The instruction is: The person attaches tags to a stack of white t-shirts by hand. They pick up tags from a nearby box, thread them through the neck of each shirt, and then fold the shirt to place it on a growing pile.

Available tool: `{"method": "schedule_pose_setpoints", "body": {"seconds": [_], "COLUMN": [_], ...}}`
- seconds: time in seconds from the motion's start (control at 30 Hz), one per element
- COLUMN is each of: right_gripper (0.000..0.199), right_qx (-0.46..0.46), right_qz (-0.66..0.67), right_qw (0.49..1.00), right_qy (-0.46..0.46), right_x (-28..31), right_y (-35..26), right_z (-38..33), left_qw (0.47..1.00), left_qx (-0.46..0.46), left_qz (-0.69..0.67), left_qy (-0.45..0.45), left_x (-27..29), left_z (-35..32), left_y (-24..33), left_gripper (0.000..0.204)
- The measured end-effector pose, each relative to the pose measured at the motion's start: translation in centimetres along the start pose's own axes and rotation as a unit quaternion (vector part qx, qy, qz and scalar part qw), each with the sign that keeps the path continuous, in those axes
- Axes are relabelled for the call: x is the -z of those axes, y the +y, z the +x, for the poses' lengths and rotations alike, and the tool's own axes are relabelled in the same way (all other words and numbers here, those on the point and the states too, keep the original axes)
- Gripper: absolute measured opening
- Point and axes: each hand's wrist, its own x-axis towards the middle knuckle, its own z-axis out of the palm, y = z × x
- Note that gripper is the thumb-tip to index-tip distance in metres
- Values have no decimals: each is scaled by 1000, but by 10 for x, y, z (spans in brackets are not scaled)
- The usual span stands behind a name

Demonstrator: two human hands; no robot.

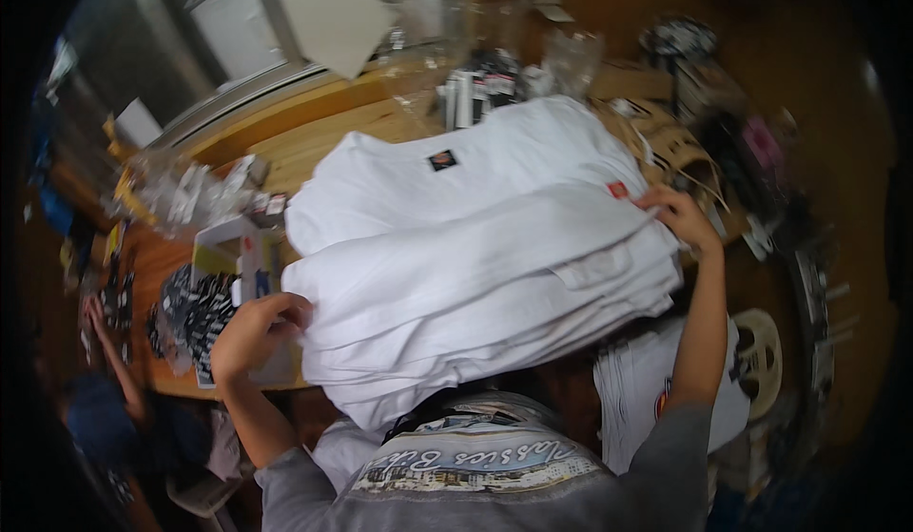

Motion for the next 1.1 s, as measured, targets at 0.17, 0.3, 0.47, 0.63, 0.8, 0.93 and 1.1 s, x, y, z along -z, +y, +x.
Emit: {"method": "schedule_pose_setpoints", "body": {"seconds": [0.17,0.3,0.47,0.63,0.8,0.93,1.1], "right_gripper": [30,29,62,84,87,84,74], "right_qx": [4,118,179,3,-22,18,24], "right_qz": [-120,147,65,215,482,544,559], "right_qw": [989,982,955,919,816,777,783], "right_qy": [-84,2,-226,-331,-318,-317,-272], "right_x": [41,45,-4,21,10,5,0], "right_y": [-22,-23,24,22,35,31,28], "right_z": [8,71,144,128,112,89,54], "left_qw": [949,933,925,919,902,870,859], "left_qx": [-191,-324,-263,-251,-59,-40,-89], "left_qz": [64,93,206,207,-238,-302,-301], "left_qy": [242,122,179,223,354,387,404], "left_x": [-68,-161,-239,-235,-194,-160,-149], "left_z": [35,70,134,154,141,122,112], "left_y": [104,177,228,206,195,195,197], "left_gripper": [40,67,82,54,28,14,15]}}
